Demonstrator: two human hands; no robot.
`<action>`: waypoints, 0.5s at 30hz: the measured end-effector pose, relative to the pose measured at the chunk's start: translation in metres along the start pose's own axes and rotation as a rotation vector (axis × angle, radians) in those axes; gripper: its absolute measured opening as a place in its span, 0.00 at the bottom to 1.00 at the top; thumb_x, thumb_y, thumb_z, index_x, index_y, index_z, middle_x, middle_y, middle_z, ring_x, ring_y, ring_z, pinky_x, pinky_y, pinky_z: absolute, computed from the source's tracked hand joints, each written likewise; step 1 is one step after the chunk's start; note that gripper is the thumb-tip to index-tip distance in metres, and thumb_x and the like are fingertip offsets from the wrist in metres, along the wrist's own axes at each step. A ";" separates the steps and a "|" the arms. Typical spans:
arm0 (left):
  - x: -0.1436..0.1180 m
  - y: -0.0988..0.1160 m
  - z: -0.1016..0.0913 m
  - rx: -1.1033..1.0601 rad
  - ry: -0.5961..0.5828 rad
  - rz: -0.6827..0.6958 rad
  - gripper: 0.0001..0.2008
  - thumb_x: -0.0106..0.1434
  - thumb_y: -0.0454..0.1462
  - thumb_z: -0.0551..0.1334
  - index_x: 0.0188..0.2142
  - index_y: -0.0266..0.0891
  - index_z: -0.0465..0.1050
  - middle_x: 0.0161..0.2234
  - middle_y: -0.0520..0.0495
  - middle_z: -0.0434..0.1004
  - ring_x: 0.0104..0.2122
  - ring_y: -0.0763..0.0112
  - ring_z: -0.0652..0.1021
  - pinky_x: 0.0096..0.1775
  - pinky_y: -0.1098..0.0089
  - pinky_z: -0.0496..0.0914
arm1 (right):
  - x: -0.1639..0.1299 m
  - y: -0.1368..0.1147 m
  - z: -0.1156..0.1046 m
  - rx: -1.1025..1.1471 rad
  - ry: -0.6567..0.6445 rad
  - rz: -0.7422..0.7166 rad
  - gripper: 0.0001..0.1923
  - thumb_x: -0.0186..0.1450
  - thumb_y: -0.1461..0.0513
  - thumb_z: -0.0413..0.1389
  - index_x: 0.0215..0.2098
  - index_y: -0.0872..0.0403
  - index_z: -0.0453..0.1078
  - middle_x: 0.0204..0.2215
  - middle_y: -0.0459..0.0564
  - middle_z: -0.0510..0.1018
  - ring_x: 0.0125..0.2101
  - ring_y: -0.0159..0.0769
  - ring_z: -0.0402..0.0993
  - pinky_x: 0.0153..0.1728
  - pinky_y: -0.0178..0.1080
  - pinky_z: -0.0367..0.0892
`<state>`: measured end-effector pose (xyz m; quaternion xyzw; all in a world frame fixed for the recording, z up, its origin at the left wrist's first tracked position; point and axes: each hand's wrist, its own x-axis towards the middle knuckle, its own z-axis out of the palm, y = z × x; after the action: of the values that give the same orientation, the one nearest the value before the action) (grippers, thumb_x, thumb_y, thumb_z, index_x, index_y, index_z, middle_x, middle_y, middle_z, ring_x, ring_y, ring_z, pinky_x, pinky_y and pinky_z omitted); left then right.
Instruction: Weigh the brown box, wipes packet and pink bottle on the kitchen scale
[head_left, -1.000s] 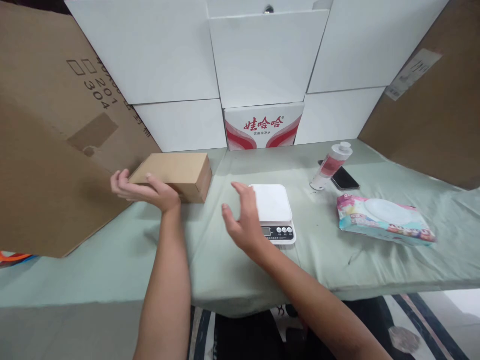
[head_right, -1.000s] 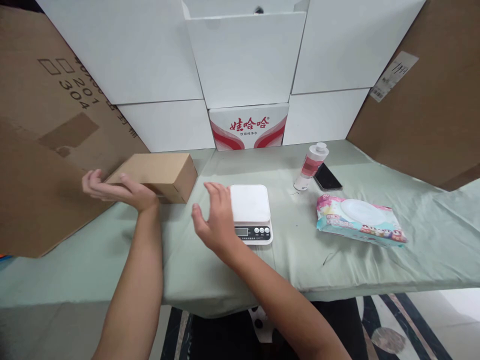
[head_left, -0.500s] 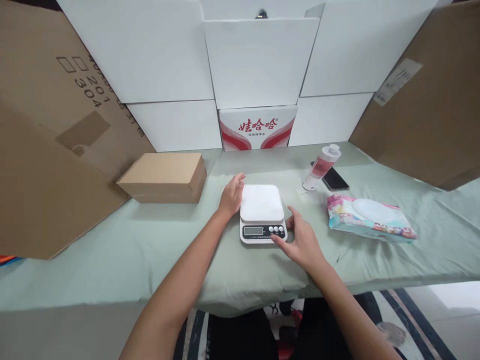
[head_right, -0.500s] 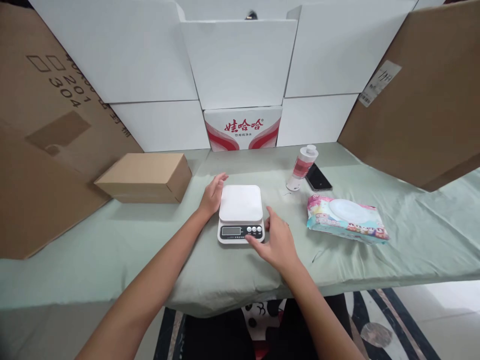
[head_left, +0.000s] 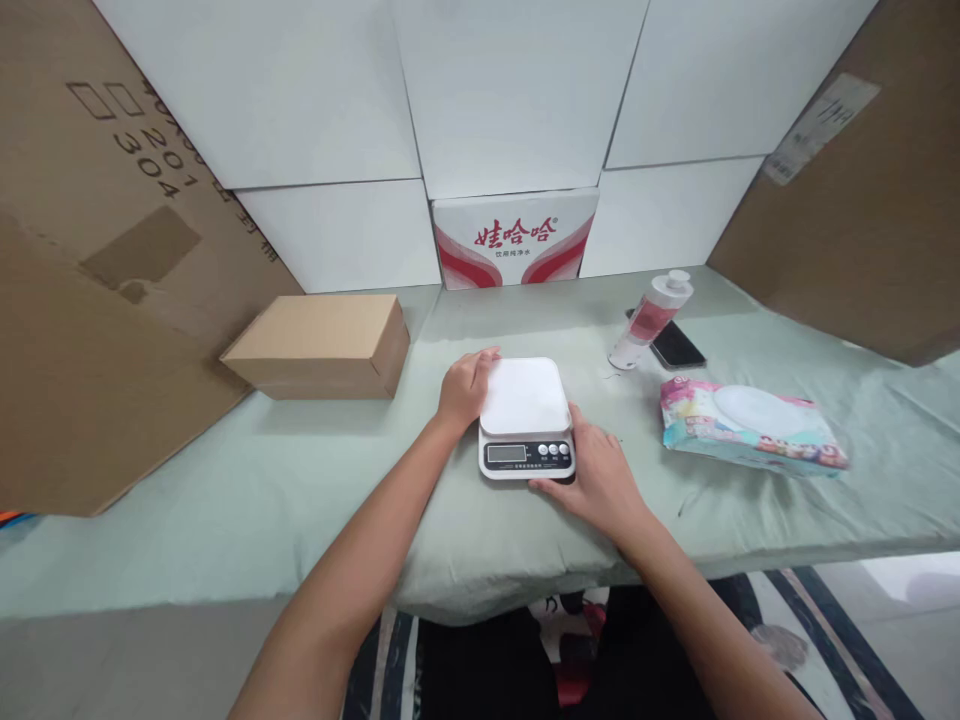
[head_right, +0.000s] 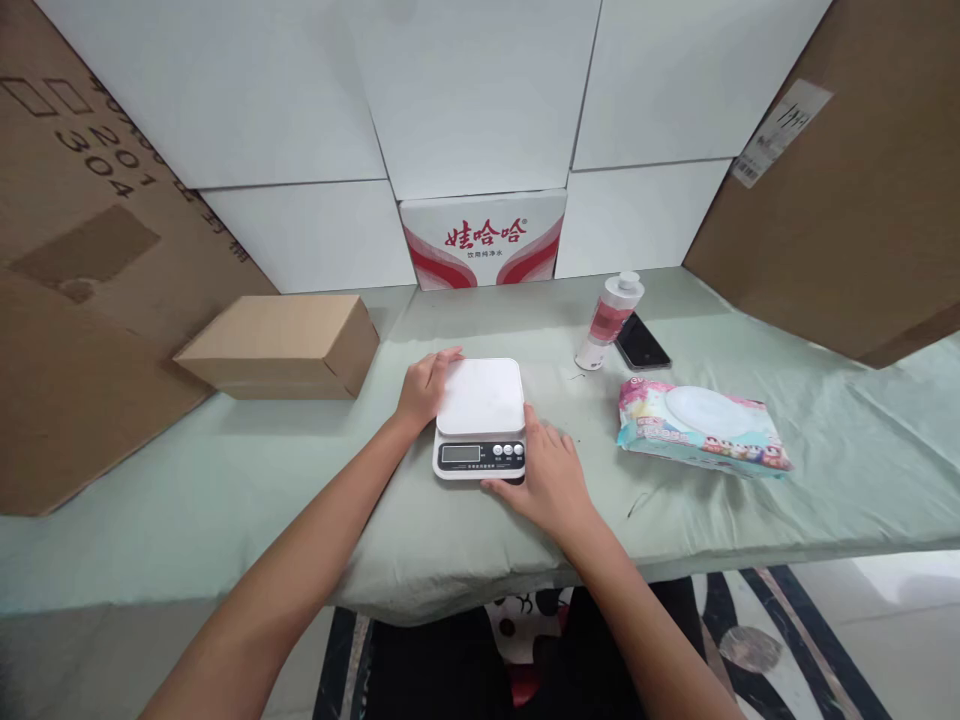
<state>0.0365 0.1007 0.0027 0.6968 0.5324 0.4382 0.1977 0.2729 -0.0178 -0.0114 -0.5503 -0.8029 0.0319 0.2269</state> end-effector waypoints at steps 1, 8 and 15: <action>0.000 0.000 0.000 -0.001 -0.003 -0.008 0.30 0.78 0.49 0.42 0.56 0.40 0.79 0.51 0.42 0.85 0.55 0.59 0.81 0.60 0.58 0.72 | 0.000 0.000 0.000 0.005 -0.004 0.001 0.59 0.63 0.38 0.61 0.75 0.63 0.43 0.49 0.65 0.79 0.48 0.60 0.77 0.46 0.51 0.68; 0.000 0.000 -0.001 -0.060 -0.020 -0.010 0.31 0.78 0.51 0.42 0.56 0.39 0.79 0.51 0.42 0.85 0.55 0.59 0.81 0.60 0.59 0.73 | 0.000 0.001 -0.001 0.027 -0.026 0.017 0.59 0.62 0.37 0.62 0.75 0.63 0.43 0.49 0.64 0.79 0.49 0.60 0.77 0.46 0.51 0.67; 0.001 -0.002 0.000 -0.105 -0.031 -0.020 0.32 0.78 0.52 0.42 0.57 0.37 0.78 0.52 0.41 0.84 0.57 0.58 0.81 0.62 0.58 0.72 | 0.001 0.000 -0.002 0.034 -0.014 0.017 0.58 0.63 0.39 0.61 0.76 0.61 0.43 0.50 0.64 0.79 0.49 0.59 0.77 0.46 0.51 0.67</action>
<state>0.0355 0.1022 0.0020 0.6868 0.5124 0.4527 0.2466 0.2732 -0.0175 -0.0088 -0.5531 -0.7990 0.0511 0.2304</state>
